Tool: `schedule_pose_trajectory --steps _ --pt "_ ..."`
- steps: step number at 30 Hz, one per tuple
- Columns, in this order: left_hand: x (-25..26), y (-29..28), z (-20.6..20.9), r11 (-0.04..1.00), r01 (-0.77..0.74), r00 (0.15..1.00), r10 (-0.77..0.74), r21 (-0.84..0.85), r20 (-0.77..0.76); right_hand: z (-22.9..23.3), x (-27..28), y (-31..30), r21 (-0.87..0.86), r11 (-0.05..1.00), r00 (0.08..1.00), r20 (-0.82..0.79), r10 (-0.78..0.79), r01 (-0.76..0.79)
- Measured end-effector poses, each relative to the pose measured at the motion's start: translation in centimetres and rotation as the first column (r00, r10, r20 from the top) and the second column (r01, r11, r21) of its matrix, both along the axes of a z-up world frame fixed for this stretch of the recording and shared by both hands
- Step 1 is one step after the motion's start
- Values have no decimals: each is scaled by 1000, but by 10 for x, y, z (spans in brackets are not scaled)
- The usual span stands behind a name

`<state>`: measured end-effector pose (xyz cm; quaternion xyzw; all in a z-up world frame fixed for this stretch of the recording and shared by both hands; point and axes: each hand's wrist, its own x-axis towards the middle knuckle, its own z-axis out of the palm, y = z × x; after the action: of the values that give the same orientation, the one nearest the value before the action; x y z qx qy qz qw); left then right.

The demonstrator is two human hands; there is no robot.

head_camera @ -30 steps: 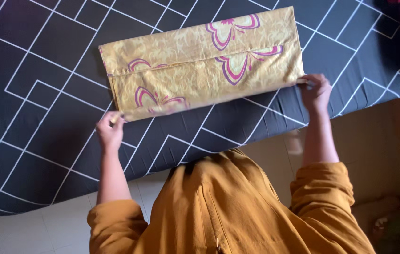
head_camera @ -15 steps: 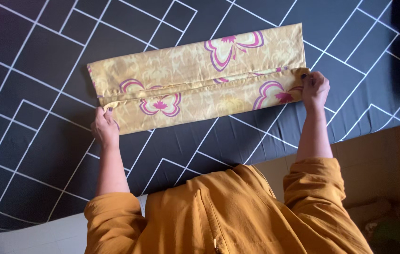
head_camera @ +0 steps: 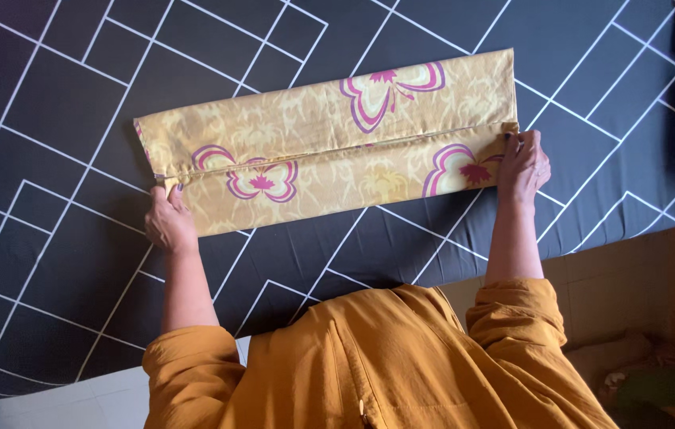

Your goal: The person folds a pink patterned towel, a red patterned towel, and a yellow floral towel on a dark gray bed with white geometric lines. Each item is smoothed, folded into a compact rectangle, and stacked on the right side of the bed.

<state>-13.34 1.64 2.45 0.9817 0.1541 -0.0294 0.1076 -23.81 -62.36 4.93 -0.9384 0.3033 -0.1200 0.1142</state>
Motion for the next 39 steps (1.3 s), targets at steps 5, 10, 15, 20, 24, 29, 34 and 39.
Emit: schedule_pose_trajectory --steps 5,10,15,20,24,29,34,39 --pt "-10 -3 14 999 -35 999 35 11 -36 7 -1 4 49 998 999 24 -37 36" --pt "-14 -7 20 998 -56 998 55 -28 -13 7 -2 7 20 1000 1000 11 -20 19" --pt "-4 -12 26 995 -102 989 104 20 -102 12 0 7 7 998 997 -53 -58 58" --pt "-10 -42 42 995 22 998 -27 95 54 19 12 28 -128 992 1000 18 7 -5" --pt "-13 -114 26 903 430 902 -429 11 -39 -2 44 89 156 814 829 92 552 -559" --pt "1 -139 21 896 444 894 -443 5 -60 -13 63 130 88 810 769 -270 579 -579" --pt "-2 -132 18 889 455 890 -452 47 -63 4 61 59 -48 945 909 -292 297 -324" --pt "-4 -133 8 878 465 885 -460 112 -68 17 54 23 -74 994 993 -93 69 -76"
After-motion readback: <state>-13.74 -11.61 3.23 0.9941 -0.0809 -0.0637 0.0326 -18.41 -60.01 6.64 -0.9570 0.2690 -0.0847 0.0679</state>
